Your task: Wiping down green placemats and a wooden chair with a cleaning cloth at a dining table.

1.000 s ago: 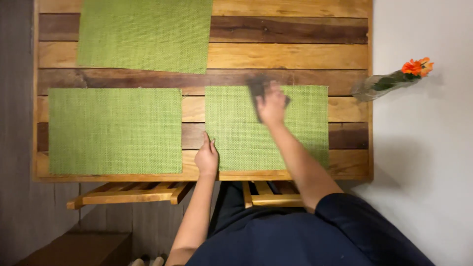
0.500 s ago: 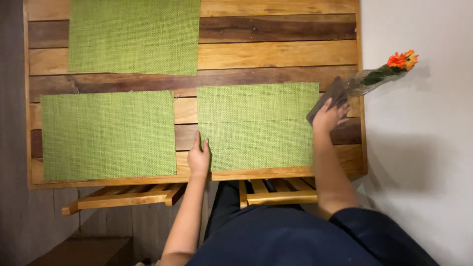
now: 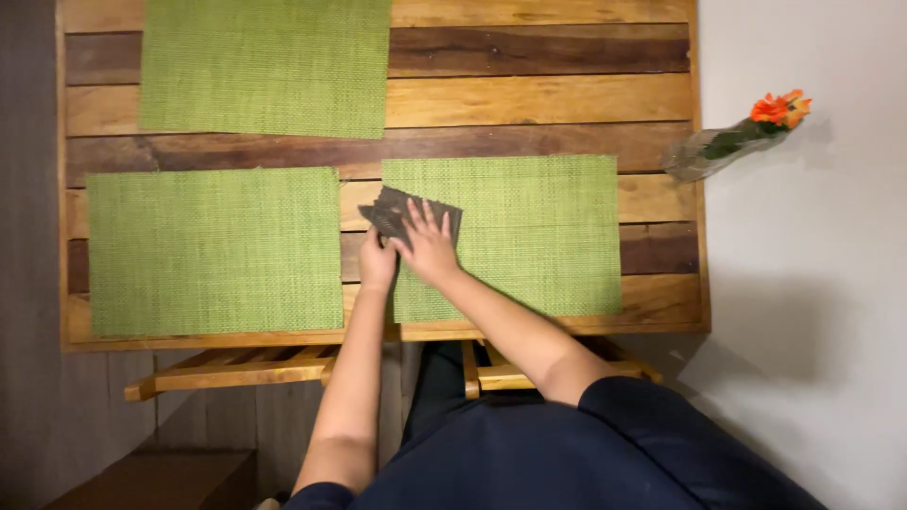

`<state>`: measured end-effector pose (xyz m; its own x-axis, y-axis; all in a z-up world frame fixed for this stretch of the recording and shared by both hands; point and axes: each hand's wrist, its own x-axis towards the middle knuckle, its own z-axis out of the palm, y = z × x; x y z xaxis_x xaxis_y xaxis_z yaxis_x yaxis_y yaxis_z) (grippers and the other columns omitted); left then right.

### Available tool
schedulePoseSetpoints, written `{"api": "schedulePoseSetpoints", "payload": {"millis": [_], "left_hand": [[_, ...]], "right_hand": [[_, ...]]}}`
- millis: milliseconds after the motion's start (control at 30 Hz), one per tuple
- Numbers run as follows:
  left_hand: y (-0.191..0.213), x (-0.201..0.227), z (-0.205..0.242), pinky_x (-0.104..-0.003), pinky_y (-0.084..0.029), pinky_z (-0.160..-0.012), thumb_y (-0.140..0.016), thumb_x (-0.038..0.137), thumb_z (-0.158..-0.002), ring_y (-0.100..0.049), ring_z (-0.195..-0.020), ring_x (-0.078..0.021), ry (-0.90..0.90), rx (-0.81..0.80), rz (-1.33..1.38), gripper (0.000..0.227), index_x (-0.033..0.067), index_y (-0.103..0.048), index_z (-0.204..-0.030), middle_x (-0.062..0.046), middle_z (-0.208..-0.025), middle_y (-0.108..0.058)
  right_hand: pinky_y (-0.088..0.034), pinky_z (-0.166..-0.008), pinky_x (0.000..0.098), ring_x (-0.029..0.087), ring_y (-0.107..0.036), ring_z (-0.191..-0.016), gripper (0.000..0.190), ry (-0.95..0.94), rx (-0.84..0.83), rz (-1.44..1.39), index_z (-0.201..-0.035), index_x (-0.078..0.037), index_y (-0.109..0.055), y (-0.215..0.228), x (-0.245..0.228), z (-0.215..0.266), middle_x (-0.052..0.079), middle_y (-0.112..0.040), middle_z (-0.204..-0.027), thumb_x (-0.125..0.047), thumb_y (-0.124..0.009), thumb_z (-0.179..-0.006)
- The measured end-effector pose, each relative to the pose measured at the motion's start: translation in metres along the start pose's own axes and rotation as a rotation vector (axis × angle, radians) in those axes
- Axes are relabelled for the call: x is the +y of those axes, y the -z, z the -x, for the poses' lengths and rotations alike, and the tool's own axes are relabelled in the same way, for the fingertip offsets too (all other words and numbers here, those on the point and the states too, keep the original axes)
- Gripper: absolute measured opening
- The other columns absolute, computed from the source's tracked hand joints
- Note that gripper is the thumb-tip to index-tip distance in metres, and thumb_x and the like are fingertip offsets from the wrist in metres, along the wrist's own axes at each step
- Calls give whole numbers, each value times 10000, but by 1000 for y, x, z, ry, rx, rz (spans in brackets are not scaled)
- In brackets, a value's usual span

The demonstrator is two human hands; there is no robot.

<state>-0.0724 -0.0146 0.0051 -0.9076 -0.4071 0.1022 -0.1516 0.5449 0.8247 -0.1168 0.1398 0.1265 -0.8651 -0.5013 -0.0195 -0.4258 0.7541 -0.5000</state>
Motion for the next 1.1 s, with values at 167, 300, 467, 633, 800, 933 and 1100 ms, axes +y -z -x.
{"api": "schedulePoseSetpoints", "payload": {"millis": [167, 300, 467, 633, 800, 933, 1100], "left_hand": [[14, 47, 1, -345, -506, -680, -711, 171, -943, -549, -690, -200, 243, -55, 20, 439, 54, -630, -1358, -98, -814, -623], [17, 49, -2, -324, -470, -627, -719, 184, -946, -486, -638, -159, 316, -64, 31, 440, 94, -642, -1370, -67, -712, -547], [8, 32, -2, -302, -467, -611, -738, 147, -927, -485, -623, -126, 285, -34, 92, 403, 96, -660, -1319, -24, -695, -551], [8, 25, 0, -297, -475, -607, -732, 123, -924, -486, -614, -120, 233, -33, 109, 417, 82, -636, -1327, 0, -722, -568], [13, 28, 0, -298, -470, -596, -719, 123, -930, -484, -598, -122, 229, -82, 77, 484, 107, -604, -1400, -32, -663, -529], [21, 48, 0, -296, -456, -602, -712, 162, -948, -444, -607, -137, 243, -132, 20, 617, 170, -500, -1527, -63, -667, -491], [20, 48, 0, -299, -487, -667, -704, 207, -960, -490, -640, -155, 272, -164, -24, 608, 211, -504, -1534, -110, -699, -557]], "right_hand": [[-180, -1241, 569, 333, -193, -1567, 683, -77, -32, 133, -1592, -180, -363, -2, 36, 3, 116, -220, -1692, -548, -421, -1020], [-192, -1226, 562, 326, -202, -1553, 719, -149, 38, 184, -1593, -112, -366, -1, 88, 11, 142, -219, -1685, -550, -419, -1024], [-202, -1242, 565, 324, -245, -1563, 757, -362, 179, 279, -1506, 45, -434, 15, 189, 49, 164, -269, -1683, -557, -401, -1048], [-229, -1216, 607, 382, -315, -1519, 757, -476, 336, 264, -1477, 120, -471, 57, 254, 92, 220, -333, -1633, -525, -414, -1086], [-225, -1233, 610, 406, -314, -1522, 675, -592, 412, 256, -1433, 120, -510, 78, 297, 103, 243, -331, -1644, -464, -433, -1103], [-212, -1166, 623, 464, -293, -1471, 632, -643, 618, 149, -1462, 125, -452, 95, 264, 85, 315, -331, -1608, -329, -580, -1042], [-396, -1156, 493, 342, -495, -1326, 657, -647, 370, -109, -1550, -66, -449, 69, 146, 27, 173, -532, -1474, -141, -650, -929]]}}
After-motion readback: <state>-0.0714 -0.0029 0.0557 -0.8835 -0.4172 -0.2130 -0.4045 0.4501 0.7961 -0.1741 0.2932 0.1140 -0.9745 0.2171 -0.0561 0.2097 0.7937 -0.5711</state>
